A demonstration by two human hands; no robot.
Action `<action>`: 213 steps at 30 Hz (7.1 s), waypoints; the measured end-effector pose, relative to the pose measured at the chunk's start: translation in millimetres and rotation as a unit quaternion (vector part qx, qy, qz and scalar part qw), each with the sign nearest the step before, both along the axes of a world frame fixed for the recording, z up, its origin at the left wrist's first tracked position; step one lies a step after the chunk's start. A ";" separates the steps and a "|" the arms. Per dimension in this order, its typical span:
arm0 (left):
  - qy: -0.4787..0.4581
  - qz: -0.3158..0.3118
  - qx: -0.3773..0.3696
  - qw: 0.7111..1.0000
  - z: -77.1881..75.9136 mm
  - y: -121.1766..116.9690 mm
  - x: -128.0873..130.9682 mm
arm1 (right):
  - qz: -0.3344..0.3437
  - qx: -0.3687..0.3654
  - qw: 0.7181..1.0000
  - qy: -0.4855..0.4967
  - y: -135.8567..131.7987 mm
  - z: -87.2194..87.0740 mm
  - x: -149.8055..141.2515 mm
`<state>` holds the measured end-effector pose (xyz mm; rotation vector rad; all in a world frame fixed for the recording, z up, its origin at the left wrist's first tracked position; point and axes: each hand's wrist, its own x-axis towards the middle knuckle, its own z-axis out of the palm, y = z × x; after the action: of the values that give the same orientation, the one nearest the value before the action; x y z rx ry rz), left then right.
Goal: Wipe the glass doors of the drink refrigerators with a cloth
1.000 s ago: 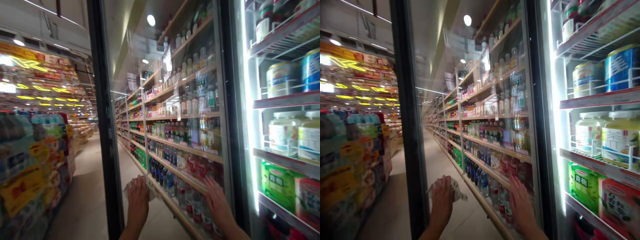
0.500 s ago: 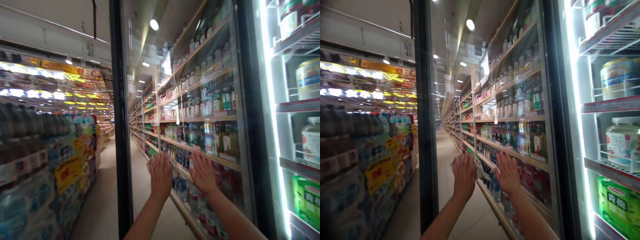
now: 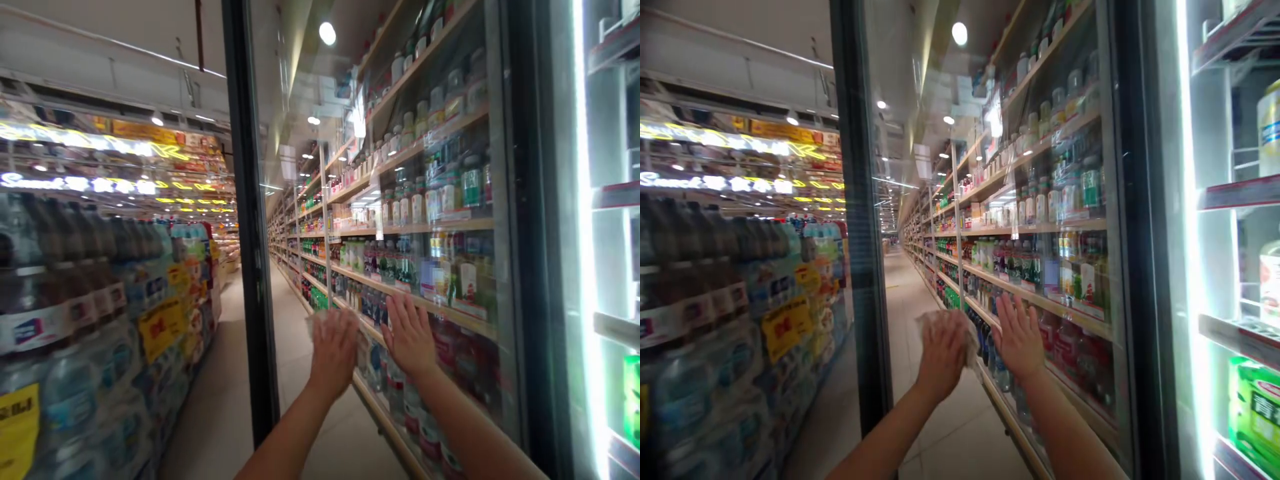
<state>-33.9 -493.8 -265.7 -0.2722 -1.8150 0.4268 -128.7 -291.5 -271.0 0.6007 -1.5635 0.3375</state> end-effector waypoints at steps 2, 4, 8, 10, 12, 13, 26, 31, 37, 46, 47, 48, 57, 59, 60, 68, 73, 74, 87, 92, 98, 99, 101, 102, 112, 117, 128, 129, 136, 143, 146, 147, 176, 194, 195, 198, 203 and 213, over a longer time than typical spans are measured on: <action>-0.072 -0.044 -0.144 0.986 3.6 2.6 -2.7 | 0.004 -0.002 1.000 -0.001 -0.8 -0.4 -0.6; -0.064 -0.034 -0.136 0.988 24.2 -0.5 -4.1 | 0.006 -0.002 1.000 0.001 -1.7 -0.9 -0.7; 0.085 0.034 0.149 0.985 55.9 -5.4 -5.0 | -0.009 -0.002 1.000 0.007 -2.6 -0.3 -1.5; 0.088 0.038 0.189 0.977 36.2 -3.7 -4.5 | -0.022 0.001 1.000 0.012 -1.4 0.2 -3.4; 0.027 0.018 0.104 0.994 -2.8 -2.9 -0.4 | -0.030 0.010 0.999 0.019 1.7 -0.8 -4.5; -0.009 0.004 0.035 0.999 -23.0 -3.5 3.6 | -0.030 0.017 0.999 0.023 3.8 -2.1 -3.9; -0.131 0.078 0.007 0.988 -39.3 -13.9 24.8 | 0.099 -0.019 0.995 -0.026 9.4 -14.0 -3.8; -0.019 0.071 0.151 0.986 -1.8 -27.4 15.7 | 0.012 0.025 1.000 -0.002 11.6 -10.8 -9.4; -0.048 0.005 0.065 0.997 -17.5 5.1 1.3 | 0.014 0.025 1.000 -0.008 9.7 -7.1 -5.5; 0.035 0.043 0.207 0.977 48.0 -18.0 -1.9 | 0.005 0.025 1.000 -0.007 11.3 -7.0 -8.6; 0.025 0.043 0.214 0.976 39.4 -19.1 -0.4 | 0.003 0.027 1.000 -0.011 12.1 -6.7 -8.3; -0.008 0.037 0.195 0.980 23.7 -19.2 2.7 | 0.000 0.028 0.999 -0.019 12.8 -6.3 -7.9; -0.145 0.031 0.169 0.974 -22.0 -47.3 31.4 | -0.011 0.055 0.993 -0.107 16.3 -3.7 -4.2; -0.085 0.048 0.222 0.970 5.2 -52.0 24.2 | -0.012 0.063 0.991 -0.119 16.7 -3.0 -3.8; -0.072 0.048 0.234 0.968 11.1 -50.3 20.9 | -0.012 0.064 0.990 -0.124 16.8 -2.6 -3.4; -0.292 -0.008 -0.013 0.956 -52.7 -32.8 34.6 | -0.001 0.051 0.987 -0.151 15.0 2.2 2.7; -0.128 0.030 0.151 0.980 6.9 -51.5 27.5 | -0.005 0.040 0.988 -0.150 14.5 4.0 3.8; -0.105 0.033 0.186 0.976 12.6 -50.8 24.9 | -0.009 0.043 0.987 -0.154 14.7 4.2 4.2; -0.147 0.039 0.146 0.978 3.1 -56.1 30.1 | 0.003 0.045 0.989 -0.140 15.9 1.7 3.2; -0.251 0.007 0.085 0.964 -33.7 -51.6 33.3 | 0.008 0.040 0.987 -0.158 15.7 2.1 4.8; -0.234 -0.002 0.066 0.970 -21.3 -69.5 31.9 | -0.008 0.035 0.988 -0.153 13.9 0.4 -2.9; -0.188 0.014 0.110 0.976 -14.7 -69.1 30.1 | -0.008 0.037 0.988 -0.151 13.8 0.3 -4.3; -0.158 0.021 0.159 0.974 -11.3 -63.8 28.1 | -0.011 0.042 0.987 -0.153 13.9 0.6 -5.8; -0.178 0.009 0.154 0.972 -14.9 -60.1 28.3 | -0.013 0.044 0.987 -0.155 14.0 0.9 -5.8; -0.170 -0.014 0.098 0.981 -11.2 -72.8 26.9 | -0.033 0.041 0.987 -0.154 10.9 2.7 0.0; -0.201 -0.034 0.023 0.979 -50.9 -63.3 29.9 | -0.013 0.034 0.988 -0.148 10.9 2.4 0.7; -0.105 0.017 0.117 0.987 -4.0 -70.3 25.3 | -0.021 0.023 0.991 -0.127 7.5 -0.7 -1.6; -0.132 -0.003 0.072 0.989 -7.2 -64.7 24.4 | -0.023 0.024 0.992 -0.126 7.3 -1.0 -1.7; -0.088 -0.008 0.083 0.993 31.8 -47.1 12.2 | -0.030 0.028 0.992 -0.120 5.5 -2.8 -1.6; -0.170 -0.083 -0.144 0.971 56.4 -25.7 5.2 | -0.038 0.029 0.994 -0.102 5.2 -2.8 -0.2; -0.131 -0.060 -0.104 0.984 80.9 -32.8 2.9 | -0.028 0.027 0.994 -0.106 4.9 -2.5 0.0; -0.089 -0.048 -0.040 0.994 89.6 -34.2 2.0 | -0.027 0.024 0.994 -0.107 4.8 -2.4 0.1; 0.036 -0.022 0.038 0.998 112.1 -31.4 -5.7 | -0.038 0.014 0.999 -0.035 -1.1 -2.3 -3.3; -0.090 -0.103 -0.251 0.958 109.0 -34.4 -5.9 | -0.052 0.020 0.998 0.011 -0.5 -1.9 -3.4; -0.114 -0.111 -0.295 0.942 111.4 -37.6 -5.1 | -0.051 0.021 0.998 0.011 -0.4 -1.7 -3.2; -0.059 -0.068 -0.191 0.977 141.6 -44.9 -5.3 | -0.048 0.017 0.999 0.012 -0.9 -0.9 -2.2; 0.039 -0.025 -0.008 0.999 162.5 -40.9 -7.3 | -0.050 0.014 0.999 0.010 -2.1 -0.6 -1.3; 0.052 -0.046 -0.026 0.997 174.2 -46.6 -6.5 | -0.048 0.015 0.999 0.013 -1.4 -0.8 -0.8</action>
<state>-40.4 -540.4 -91.5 -0.3624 -1.6840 0.4169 -129.5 -292.8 -271.7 0.5499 -1.5693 0.2333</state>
